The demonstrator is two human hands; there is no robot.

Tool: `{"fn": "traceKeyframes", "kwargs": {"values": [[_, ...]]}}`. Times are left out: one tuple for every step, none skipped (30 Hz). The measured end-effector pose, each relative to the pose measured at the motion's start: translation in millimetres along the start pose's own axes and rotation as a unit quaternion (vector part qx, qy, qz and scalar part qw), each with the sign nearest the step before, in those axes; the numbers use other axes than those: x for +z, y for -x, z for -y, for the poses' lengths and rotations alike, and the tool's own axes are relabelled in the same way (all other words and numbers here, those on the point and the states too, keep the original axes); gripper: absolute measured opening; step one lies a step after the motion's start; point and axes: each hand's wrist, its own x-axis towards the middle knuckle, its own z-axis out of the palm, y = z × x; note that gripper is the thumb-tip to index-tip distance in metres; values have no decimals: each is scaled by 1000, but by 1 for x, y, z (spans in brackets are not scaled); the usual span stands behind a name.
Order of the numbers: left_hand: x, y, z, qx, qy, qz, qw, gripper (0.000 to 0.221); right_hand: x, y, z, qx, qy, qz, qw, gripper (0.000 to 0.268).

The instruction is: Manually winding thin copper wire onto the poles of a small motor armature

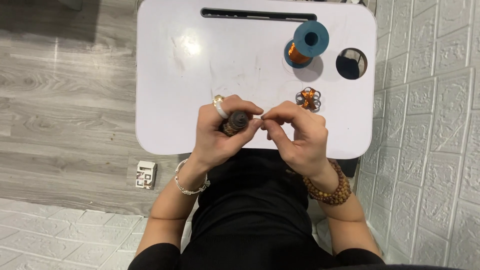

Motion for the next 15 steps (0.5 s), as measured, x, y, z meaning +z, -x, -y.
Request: {"fn": "traceKeyframes", "kwargs": {"values": [[-2,1,2,1,5,2,1000,12,0,-1,-1,8,-21,1,1000,6],[-3,2,4,1,9,2,1000,15,1,-1,-2,15,-44,2,999,7],[-4,3,5,-1,9,4,1000,15,-1,-3,-3,17,-44,0,999,7],[-6,4,6,2,4,7,1000,13,-2,-5,-4,17,-47,13,999,8],[-7,5,8,5,-1,9,1000,12,-2,-7,-6,18,-50,26,998,8],[-7,2,7,1,-1,8,1000,12,-3,-7,-8,21,-52,27,998,8],[-7,0,6,11,-10,9,1000,10,-4,-7,-10,20,-54,42,997,8],[-8,-3,5,21,-18,11,1000,9,-5,-8,-12,18,-57,58,997,8],[-8,-4,5,19,-18,9,1000,9,-5,-9,-12,20,-58,59,996,8],[-8,-5,5,10,-29,7,999,6,-5,-9,-12,22,-41,57,997,8],[-8,-6,5,1,-40,5,999,4,-6,-9,-11,24,-24,55,998,8],[-8,-5,6,0,-40,4,999,4,-6,-9,-10,25,-24,56,998,8],[-9,-5,6,-9,-32,2,999,4,-6,-10,-9,23,-6,56,998,6],[-10,-4,7,-17,-24,-1,1000,4,-5,-10,-8,19,12,57,998,5],[-11,-3,8,-17,-25,-2,1000,4,-5,-9,-8,19,11,58,998,5]]}}
